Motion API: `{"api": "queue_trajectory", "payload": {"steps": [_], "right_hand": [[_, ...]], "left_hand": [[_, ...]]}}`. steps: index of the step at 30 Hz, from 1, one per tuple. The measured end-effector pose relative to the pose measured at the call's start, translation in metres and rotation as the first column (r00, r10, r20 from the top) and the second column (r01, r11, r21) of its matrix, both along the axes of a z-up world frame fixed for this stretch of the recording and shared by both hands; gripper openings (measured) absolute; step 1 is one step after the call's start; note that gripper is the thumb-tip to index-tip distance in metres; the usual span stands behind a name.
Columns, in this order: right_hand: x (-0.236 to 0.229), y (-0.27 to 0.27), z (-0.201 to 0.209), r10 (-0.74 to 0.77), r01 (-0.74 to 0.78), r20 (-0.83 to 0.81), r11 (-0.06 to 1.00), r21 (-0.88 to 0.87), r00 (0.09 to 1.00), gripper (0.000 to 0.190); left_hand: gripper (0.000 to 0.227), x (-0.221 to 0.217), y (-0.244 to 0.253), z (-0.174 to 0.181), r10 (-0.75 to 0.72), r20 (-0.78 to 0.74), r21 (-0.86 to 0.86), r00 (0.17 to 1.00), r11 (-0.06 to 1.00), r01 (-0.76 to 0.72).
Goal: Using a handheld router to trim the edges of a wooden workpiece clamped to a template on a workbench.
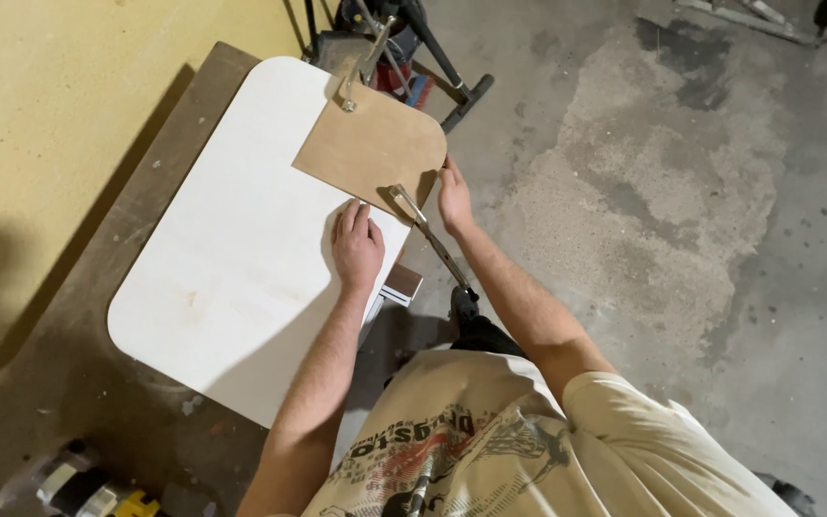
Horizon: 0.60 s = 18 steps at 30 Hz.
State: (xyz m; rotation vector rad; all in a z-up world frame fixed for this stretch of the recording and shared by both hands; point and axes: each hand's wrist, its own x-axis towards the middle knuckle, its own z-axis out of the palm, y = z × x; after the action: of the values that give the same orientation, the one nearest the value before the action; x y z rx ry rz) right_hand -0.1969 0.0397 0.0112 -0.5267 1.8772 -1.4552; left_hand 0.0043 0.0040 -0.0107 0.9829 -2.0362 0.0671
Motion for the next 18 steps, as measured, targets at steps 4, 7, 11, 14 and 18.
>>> {"api": "queue_trajectory", "payload": {"steps": [4,7,11,14,18], "right_hand": [[-0.016,-0.006,-0.005,0.049,-0.049,-0.018,0.999,0.005,0.999,0.06],[-0.026,-0.012,0.01,0.106,-0.105,-0.028,0.994,0.019,0.994,0.06],[-0.061,-0.027,-0.022,0.216,-0.216,0.044,0.976,-0.004,0.975,0.061],[-0.085,-0.02,0.017,0.286,-0.284,0.055,0.958,-0.049,0.957,0.06],[-0.149,0.003,-0.013,0.372,-0.366,0.06,0.926,-0.088,0.926,0.046]], "left_hand": [[0.023,-0.002,0.0,-0.003,0.04,-0.001,-0.014,0.999,0.999,-0.04],[0.023,-0.002,0.001,-0.004,0.067,-0.002,-0.026,0.998,0.997,-0.067],[0.024,0.003,-0.003,-0.011,0.079,-0.009,0.0,0.997,0.997,-0.079],[0.024,0.002,-0.002,-0.005,0.132,-0.007,0.021,0.991,0.991,-0.132],[0.02,0.001,0.0,-0.003,0.177,0.005,0.127,0.984,0.976,-0.176]]}}
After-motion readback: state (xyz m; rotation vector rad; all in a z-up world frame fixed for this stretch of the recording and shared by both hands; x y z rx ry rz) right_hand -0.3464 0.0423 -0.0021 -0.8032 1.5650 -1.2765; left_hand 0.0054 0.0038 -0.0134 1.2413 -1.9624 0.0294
